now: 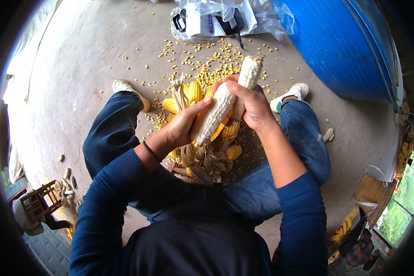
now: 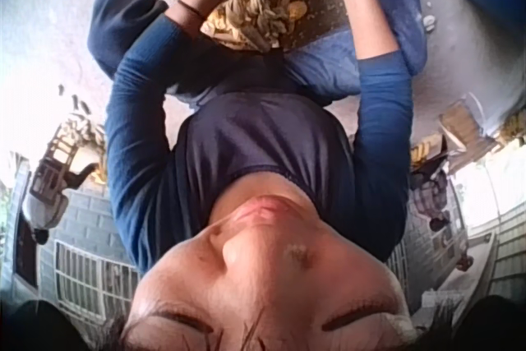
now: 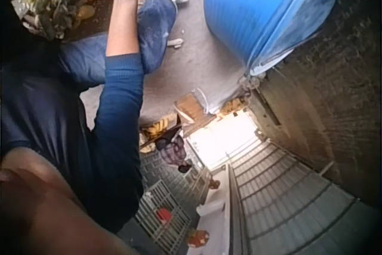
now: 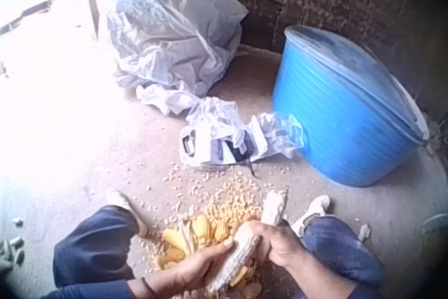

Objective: The person sits on a concrete floor and shucks dried corn cobs by hand, removing kernels that fall onto the ground. They handle multiple cobs one at a time, rotating them to strip kernels and occasionally adjusting their grip.

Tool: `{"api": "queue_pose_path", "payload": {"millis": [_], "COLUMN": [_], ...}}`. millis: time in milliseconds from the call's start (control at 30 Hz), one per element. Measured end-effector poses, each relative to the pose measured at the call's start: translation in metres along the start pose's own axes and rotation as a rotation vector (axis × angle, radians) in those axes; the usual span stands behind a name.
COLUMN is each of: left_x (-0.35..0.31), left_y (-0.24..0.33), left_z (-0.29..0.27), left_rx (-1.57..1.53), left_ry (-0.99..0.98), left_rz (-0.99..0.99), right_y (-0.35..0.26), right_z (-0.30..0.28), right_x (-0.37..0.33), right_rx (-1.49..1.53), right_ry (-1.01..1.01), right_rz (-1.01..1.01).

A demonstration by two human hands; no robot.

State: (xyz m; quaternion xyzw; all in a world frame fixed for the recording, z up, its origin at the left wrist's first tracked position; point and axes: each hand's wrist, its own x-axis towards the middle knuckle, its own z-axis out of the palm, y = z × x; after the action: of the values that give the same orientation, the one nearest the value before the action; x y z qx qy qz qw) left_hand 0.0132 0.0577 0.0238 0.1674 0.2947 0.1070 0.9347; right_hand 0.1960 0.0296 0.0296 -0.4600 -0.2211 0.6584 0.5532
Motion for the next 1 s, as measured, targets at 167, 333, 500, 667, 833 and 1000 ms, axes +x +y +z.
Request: {"api": "queue_pose_path", "payload": {"millis": [167, 333, 500, 667, 833, 1000], "left_x": [-0.006, -0.005, 0.012, 0.028, 0.017, 0.016], "left_y": [0.0, -0.007, -0.018, -0.032, -0.045, -0.055], "left_z": [-0.006, 0.009, -0.006, -0.028, -0.029, -0.026], "left_rx": [-0.107, -0.128, -0.285, -0.231, -0.156, 0.41], "left_ry": [0.167, 0.408, 0.41, 0.546, 0.619, 0.697], "left_rz": [0.204, 0.502, 0.633, 0.638, 0.55, 0.859], "right_y": [-0.006, 0.038, 0.079, 0.091, 0.066, 0.051], "right_z": [0.016, 0.072, 0.079, 0.07, 0.051, 0.077], "right_x": [-0.008, -0.054, -0.033, -0.03, -0.03, -0.039], "right_rx": [-0.251, -0.223, -0.58, -0.716, -0.772, -0.684], "right_ry": [0.44, 0.245, 0.418, 0.482, 0.438, 0.376], "right_rz": [-0.07, -0.048, -0.475, -0.667, -0.291, -0.122]}}
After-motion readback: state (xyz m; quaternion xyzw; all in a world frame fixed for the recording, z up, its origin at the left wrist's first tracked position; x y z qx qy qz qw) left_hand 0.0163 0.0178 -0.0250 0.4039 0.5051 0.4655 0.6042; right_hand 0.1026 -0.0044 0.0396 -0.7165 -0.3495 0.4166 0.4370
